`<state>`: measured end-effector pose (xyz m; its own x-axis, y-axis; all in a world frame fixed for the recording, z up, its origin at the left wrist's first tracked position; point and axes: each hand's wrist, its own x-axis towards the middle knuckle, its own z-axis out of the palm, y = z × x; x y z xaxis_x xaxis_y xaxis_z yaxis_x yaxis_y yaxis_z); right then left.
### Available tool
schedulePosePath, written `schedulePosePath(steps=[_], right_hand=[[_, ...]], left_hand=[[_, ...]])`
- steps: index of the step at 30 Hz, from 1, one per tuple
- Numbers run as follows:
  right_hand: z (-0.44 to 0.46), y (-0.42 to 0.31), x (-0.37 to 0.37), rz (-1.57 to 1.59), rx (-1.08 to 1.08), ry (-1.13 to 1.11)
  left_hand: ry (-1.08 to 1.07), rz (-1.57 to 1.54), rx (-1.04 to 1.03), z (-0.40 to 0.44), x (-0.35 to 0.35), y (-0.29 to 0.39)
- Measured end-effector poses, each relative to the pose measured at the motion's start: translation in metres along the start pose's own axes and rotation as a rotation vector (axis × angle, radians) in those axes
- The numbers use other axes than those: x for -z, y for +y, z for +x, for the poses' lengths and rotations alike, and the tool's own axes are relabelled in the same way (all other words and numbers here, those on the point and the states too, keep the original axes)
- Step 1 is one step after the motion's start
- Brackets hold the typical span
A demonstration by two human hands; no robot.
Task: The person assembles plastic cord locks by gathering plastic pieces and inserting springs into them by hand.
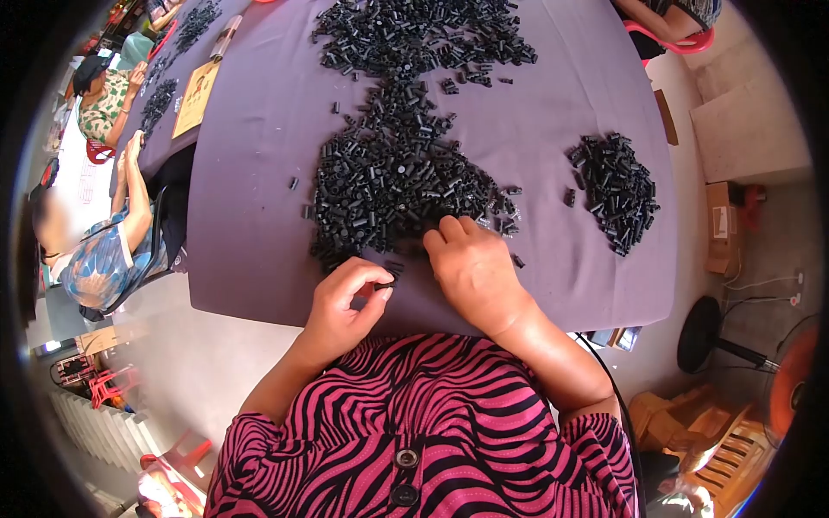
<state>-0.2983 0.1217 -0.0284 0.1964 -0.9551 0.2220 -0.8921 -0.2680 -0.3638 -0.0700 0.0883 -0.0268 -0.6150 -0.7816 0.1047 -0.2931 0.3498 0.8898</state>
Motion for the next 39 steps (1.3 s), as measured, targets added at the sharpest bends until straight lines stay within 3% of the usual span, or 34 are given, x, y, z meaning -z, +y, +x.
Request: schedulePosePath(steps=[3, 10, 13, 24, 31, 39], right_hand=[[0.004, 0.004, 0.004, 0.097, 0.02, 0.002], [-0.01, 0.0, 0.021, 0.817, -0.302, -0.094], [-0.017, -0.006, 0.008, 0.965, -0.282, -0.019], [-0.029, 0.004, 0.009, 1.079, -0.352, -0.008], [-0.03, 0.004, 0.01, 0.837, -0.196, 0.006], [-0.032, 0.002, 0.002, 0.907, -0.306, -0.082]], left_hand=[[0.016, -0.001, 0.005, -0.003, 0.0, -0.004], [-0.007, -0.071, 0.04, 0.009, -0.009, 0.004], [-0.011, -0.082, 0.041, 0.015, -0.016, 0.009], [-0.001, -0.258, 0.166, 0.019, -0.027, 0.017], [-0.09, 0.078, -0.038, 0.021, -0.026, 0.011], [-0.106, 0.324, -0.182, 0.013, -0.03, 0.011]])
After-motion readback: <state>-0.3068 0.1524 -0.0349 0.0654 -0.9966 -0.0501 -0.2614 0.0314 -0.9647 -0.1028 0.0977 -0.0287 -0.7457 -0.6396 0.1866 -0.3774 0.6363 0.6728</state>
